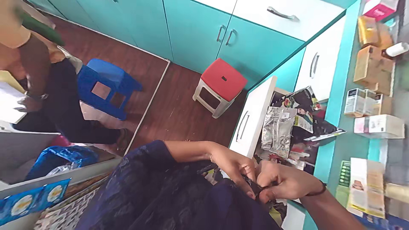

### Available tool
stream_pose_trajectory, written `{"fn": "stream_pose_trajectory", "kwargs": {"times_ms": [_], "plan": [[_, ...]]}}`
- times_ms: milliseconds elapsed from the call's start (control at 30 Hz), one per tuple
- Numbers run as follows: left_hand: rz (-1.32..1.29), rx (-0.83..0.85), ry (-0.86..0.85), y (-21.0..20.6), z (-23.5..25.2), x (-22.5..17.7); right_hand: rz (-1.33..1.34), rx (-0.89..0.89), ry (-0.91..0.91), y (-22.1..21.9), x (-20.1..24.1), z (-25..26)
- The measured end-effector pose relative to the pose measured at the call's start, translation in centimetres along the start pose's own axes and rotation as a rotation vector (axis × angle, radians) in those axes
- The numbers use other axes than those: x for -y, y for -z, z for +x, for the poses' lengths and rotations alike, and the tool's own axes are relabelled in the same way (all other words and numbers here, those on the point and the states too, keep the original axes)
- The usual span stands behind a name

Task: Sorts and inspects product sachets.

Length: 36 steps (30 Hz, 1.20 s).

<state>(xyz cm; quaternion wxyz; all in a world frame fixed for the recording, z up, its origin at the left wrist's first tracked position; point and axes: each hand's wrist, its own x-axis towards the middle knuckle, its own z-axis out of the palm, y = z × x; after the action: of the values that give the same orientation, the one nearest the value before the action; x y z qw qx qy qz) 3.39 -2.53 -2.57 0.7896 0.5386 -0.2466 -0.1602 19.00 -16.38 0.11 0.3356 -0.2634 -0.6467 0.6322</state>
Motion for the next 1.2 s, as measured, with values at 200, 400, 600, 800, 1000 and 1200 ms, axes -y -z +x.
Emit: {"fn": "stream_pose_trajectory", "kwargs": {"times_ms": [200, 400, 600, 800, 1000, 1200], "plan": [[-0.011, 0.016, 0.019, -0.4, 0.0, 0.4, 0.077, 0.108, 0.052, 0.2, -0.9, 0.4], [-0.127, 0.059, -0.305, 1.3, -0.1, 1.1, 0.136, 0.07, 0.222, 0.7, 0.9, -0.4], [0.338, -0.302, -0.177, 5.6, 0.1, -2.9, -0.418, -0.435, -0.074, 4.6, 3.6, -3.5], [0.42, -0.282, 0.009, 6.9, -0.4, -3.8, -0.832, -0.75, -0.293, 4.3, 4.0, -3.7], [0.705, -0.258, 0.261, 5.5, -0.1, -4.1, -1.299, -0.872, -0.268, 2.1, 3.6, -2.5], [0.646, -0.453, 0.155, 5.9, -1.3, -2.1, -1.752, -1.221, -0.301, 0.0, 3.1, -4.6]]}}
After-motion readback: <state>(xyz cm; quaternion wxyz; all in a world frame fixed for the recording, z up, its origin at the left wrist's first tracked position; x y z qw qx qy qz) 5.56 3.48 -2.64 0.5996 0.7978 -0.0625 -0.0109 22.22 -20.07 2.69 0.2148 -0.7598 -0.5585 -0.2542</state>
